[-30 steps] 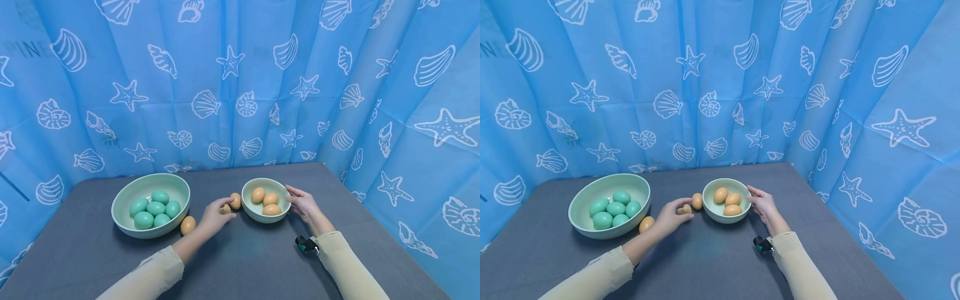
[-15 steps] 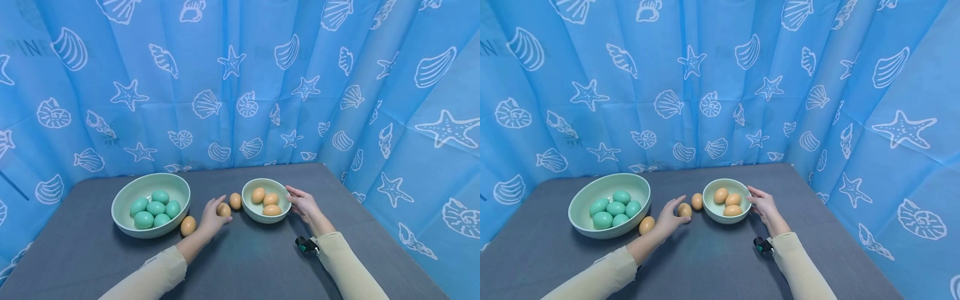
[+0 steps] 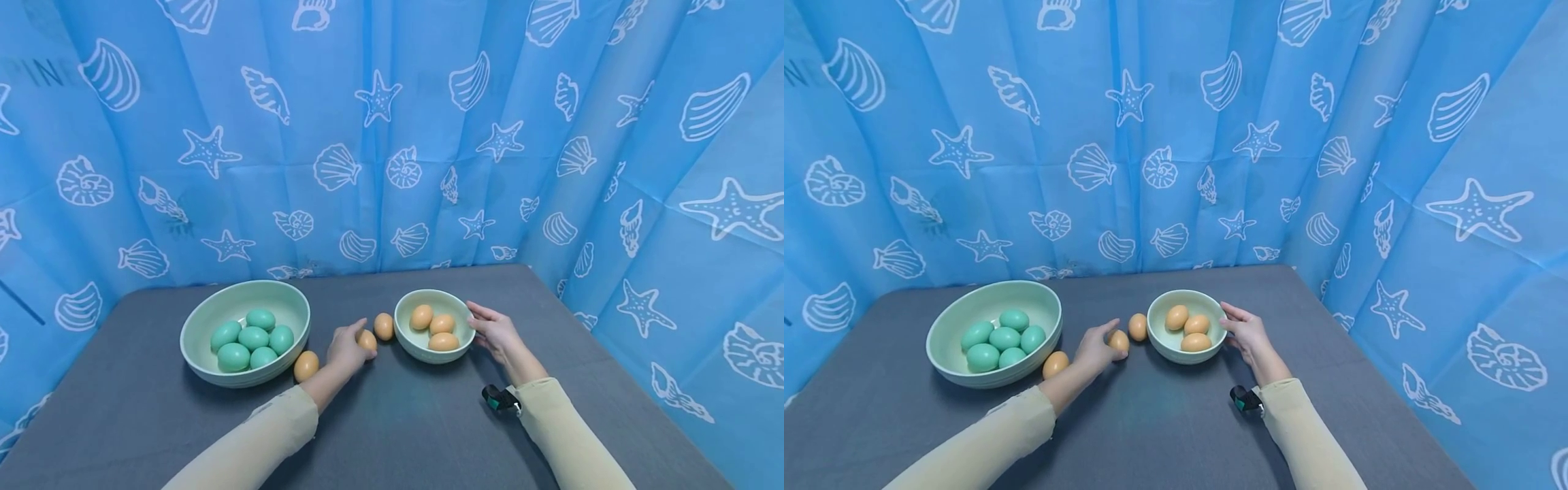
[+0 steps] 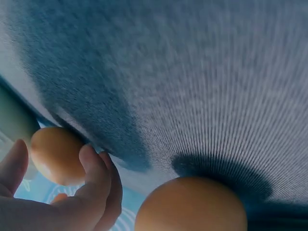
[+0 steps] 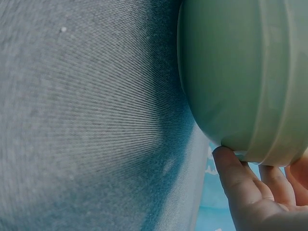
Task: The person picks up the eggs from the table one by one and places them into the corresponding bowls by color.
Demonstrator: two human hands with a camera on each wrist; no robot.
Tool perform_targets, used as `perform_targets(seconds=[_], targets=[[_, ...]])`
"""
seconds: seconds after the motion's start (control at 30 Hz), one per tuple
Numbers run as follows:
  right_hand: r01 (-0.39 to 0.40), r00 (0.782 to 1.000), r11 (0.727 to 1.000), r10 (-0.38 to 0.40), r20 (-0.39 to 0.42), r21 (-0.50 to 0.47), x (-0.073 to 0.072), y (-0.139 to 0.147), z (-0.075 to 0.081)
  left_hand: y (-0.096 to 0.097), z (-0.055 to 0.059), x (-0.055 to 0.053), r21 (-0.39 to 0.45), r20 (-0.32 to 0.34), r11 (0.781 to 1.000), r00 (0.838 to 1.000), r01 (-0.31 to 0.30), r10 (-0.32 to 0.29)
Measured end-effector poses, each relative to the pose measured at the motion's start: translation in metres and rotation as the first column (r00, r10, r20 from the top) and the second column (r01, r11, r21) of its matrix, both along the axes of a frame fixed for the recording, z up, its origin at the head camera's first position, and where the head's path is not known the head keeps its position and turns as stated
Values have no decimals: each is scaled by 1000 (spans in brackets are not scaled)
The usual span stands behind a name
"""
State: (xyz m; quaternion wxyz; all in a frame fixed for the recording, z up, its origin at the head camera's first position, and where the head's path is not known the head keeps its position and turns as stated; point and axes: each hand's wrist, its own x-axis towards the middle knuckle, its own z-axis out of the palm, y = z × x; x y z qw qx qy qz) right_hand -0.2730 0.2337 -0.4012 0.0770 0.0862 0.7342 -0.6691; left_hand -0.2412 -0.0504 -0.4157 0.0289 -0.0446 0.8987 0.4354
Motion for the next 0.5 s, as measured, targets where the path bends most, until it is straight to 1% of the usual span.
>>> perform_targets(seconds=[0.13,0.2,0.27,0.5], targets=[[4,1000,1000,-4,0,-4,-1,0,0,2,-1,-3,10,36,1000,999,-18,18],[3,1000,1000,-3,1,-3,-1,1,-1,3,-1,-4,21,47,1000,999,-16,15],[7,1000,1000,-7,6,0,-1,1,-1,4,-2,-6,35,49,999,999,-14,12],[-2,1000,1000,2,-2,-13,0,0,0,6,-5,-8,74,55,997,998,-37,33]])
